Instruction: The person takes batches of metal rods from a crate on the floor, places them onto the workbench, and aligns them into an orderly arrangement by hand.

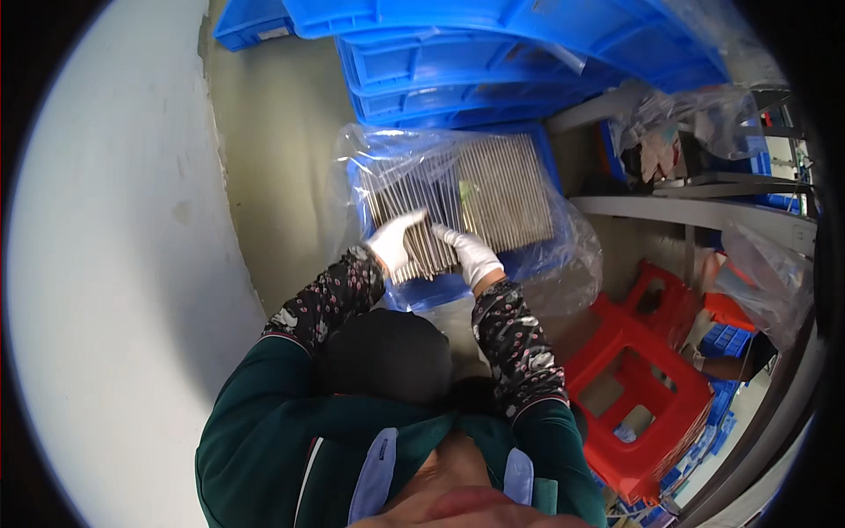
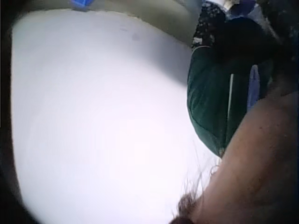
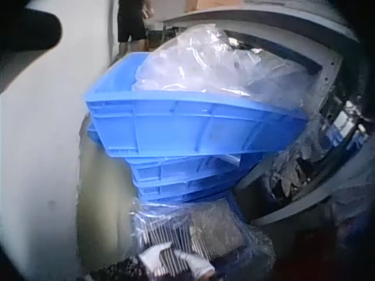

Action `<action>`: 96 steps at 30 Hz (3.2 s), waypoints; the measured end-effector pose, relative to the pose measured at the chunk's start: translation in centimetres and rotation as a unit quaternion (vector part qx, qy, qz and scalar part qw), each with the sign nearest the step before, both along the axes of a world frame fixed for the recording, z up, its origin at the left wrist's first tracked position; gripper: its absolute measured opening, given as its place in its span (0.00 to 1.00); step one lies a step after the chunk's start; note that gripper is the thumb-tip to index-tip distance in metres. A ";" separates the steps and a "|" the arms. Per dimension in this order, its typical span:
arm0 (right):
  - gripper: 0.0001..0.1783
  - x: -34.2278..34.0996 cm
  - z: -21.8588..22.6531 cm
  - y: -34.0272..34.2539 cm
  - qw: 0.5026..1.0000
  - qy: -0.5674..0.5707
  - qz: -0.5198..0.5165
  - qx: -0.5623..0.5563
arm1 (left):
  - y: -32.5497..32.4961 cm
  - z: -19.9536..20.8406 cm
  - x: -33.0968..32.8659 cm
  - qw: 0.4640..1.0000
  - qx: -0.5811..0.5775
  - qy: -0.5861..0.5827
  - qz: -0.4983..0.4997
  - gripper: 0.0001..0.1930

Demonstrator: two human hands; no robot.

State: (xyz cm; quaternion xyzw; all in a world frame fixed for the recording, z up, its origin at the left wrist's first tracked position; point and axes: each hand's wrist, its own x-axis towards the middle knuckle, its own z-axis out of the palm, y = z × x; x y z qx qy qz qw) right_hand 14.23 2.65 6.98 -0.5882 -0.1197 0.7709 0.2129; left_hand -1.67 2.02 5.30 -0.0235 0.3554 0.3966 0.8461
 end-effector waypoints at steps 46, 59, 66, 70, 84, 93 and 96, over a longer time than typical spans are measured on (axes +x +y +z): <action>0.31 14.7 47.7 -19.2 0.916 -0.110 -0.129 0.364 | -6.7 48.1 18.8 0.944 0.136 0.026 -0.299 0.19; 0.33 16.0 68.3 -28.5 0.906 -0.054 -0.259 0.331 | -13.1 72.2 22.8 0.895 0.108 0.074 -0.426 0.22; 0.32 22.7 75.2 -31.4 0.872 -0.249 -0.231 0.353 | -14.5 79.1 31.1 0.866 0.169 0.068 -0.465 0.20; 0.35 25.1 77.2 -32.3 0.890 -0.256 -0.236 0.294 | -14.6 79.9 35.0 0.832 0.180 0.069 -0.520 0.19; 0.37 24.5 78.2 -32.3 0.835 -0.289 -0.388 0.261 | -13.5 80.0 39.9 0.757 0.170 0.021 -0.630 0.16; 0.31 33.3 74.8 -43.5 0.745 -0.316 -0.524 0.267 | -25.1 76.8 53.5 0.671 0.080 0.049 -0.736 0.12; 0.28 37.3 76.1 -48.9 0.712 -0.278 -0.590 0.260 | -31.3 76.1 58.7 0.650 0.091 0.037 -0.754 0.12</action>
